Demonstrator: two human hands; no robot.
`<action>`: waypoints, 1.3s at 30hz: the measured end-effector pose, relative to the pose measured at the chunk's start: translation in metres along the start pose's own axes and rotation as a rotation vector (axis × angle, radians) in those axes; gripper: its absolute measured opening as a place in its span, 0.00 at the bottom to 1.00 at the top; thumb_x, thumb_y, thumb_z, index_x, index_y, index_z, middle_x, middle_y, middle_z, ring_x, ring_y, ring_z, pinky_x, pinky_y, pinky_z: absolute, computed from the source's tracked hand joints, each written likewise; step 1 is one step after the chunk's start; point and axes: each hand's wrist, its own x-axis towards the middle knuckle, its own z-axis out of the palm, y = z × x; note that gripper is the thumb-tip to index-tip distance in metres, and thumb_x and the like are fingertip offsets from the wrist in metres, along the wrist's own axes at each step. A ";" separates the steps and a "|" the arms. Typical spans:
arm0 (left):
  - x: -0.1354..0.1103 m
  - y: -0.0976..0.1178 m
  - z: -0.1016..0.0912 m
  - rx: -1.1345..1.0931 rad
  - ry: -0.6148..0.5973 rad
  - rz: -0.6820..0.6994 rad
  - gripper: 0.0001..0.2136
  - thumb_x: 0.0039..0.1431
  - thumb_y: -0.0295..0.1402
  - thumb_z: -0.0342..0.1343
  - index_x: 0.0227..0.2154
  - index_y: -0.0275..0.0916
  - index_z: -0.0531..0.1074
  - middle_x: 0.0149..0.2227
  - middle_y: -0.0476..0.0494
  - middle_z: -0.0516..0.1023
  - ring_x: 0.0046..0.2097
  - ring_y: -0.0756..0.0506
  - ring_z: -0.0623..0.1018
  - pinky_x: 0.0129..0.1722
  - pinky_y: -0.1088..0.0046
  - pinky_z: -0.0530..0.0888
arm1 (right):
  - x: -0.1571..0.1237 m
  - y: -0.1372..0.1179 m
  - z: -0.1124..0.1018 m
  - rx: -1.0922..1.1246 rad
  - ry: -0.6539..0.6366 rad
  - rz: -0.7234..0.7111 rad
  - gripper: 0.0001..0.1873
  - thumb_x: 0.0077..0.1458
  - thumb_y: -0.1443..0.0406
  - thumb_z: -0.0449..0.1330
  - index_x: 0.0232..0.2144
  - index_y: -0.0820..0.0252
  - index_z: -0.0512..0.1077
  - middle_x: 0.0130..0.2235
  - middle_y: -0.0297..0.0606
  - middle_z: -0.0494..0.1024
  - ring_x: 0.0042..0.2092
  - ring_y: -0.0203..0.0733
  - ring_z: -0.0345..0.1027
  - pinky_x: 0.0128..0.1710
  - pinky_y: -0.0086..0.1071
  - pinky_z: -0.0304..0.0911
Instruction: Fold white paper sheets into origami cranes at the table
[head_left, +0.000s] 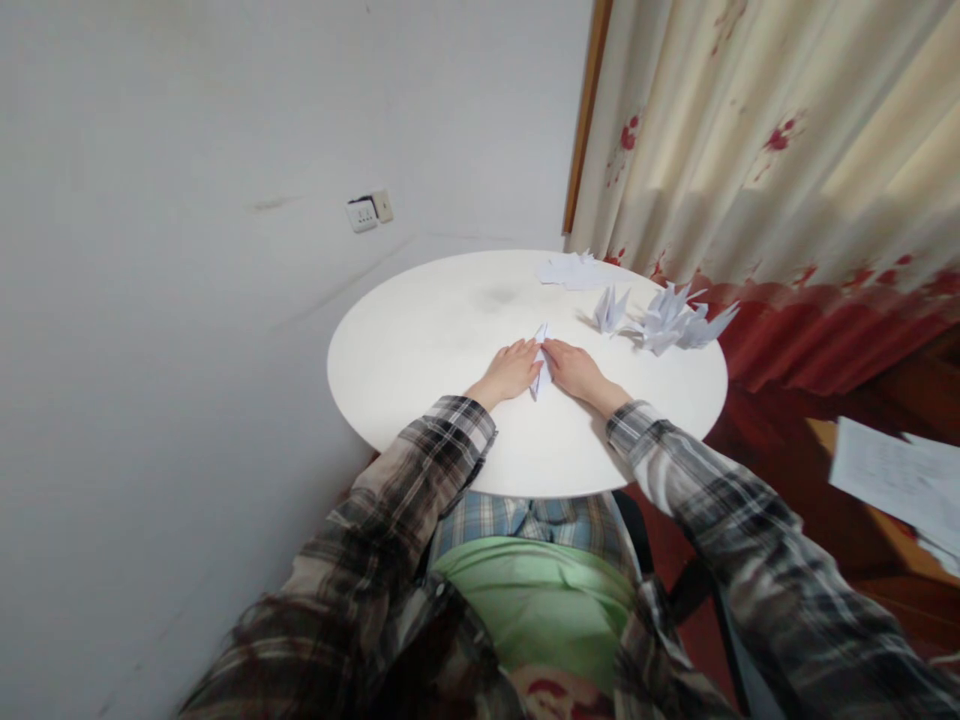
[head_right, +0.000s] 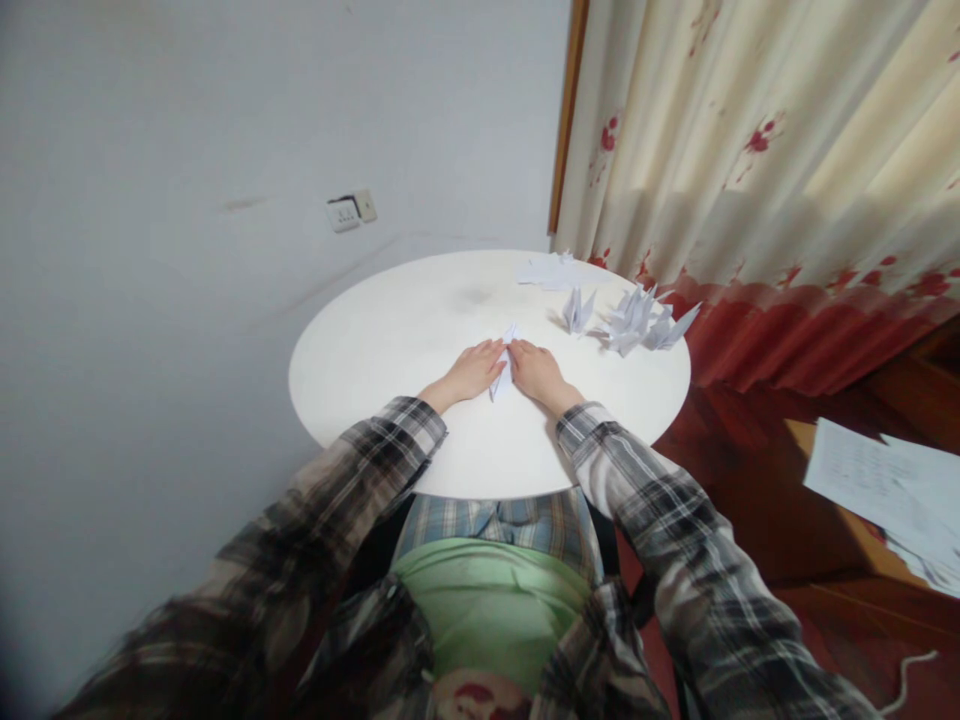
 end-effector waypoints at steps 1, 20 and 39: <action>-0.001 0.001 0.000 -0.001 -0.012 0.000 0.25 0.64 0.36 0.38 0.61 0.32 0.55 0.65 0.33 0.55 0.67 0.38 0.53 0.64 0.55 0.51 | 0.001 0.000 -0.001 -0.015 -0.001 0.007 0.23 0.60 0.70 0.45 0.56 0.68 0.63 0.59 0.50 0.66 0.60 0.47 0.59 0.56 0.39 0.55; -0.023 0.027 -0.007 0.122 -0.157 0.161 0.31 0.64 0.45 0.36 0.62 0.25 0.51 0.67 0.28 0.46 0.68 0.38 0.48 0.65 0.62 0.47 | 0.044 0.034 0.004 -0.029 -0.164 0.106 0.26 0.64 0.60 0.41 0.62 0.61 0.56 0.66 0.43 0.54 0.66 0.49 0.45 0.61 0.52 0.47; -0.015 0.019 -0.027 0.364 0.163 0.048 0.30 0.56 0.54 0.47 0.48 0.30 0.69 0.45 0.31 0.74 0.46 0.36 0.74 0.48 0.60 0.67 | 0.049 0.034 0.001 -0.060 -0.096 0.171 0.27 0.63 0.59 0.44 0.62 0.57 0.56 0.66 0.43 0.51 0.66 0.52 0.43 0.61 0.54 0.46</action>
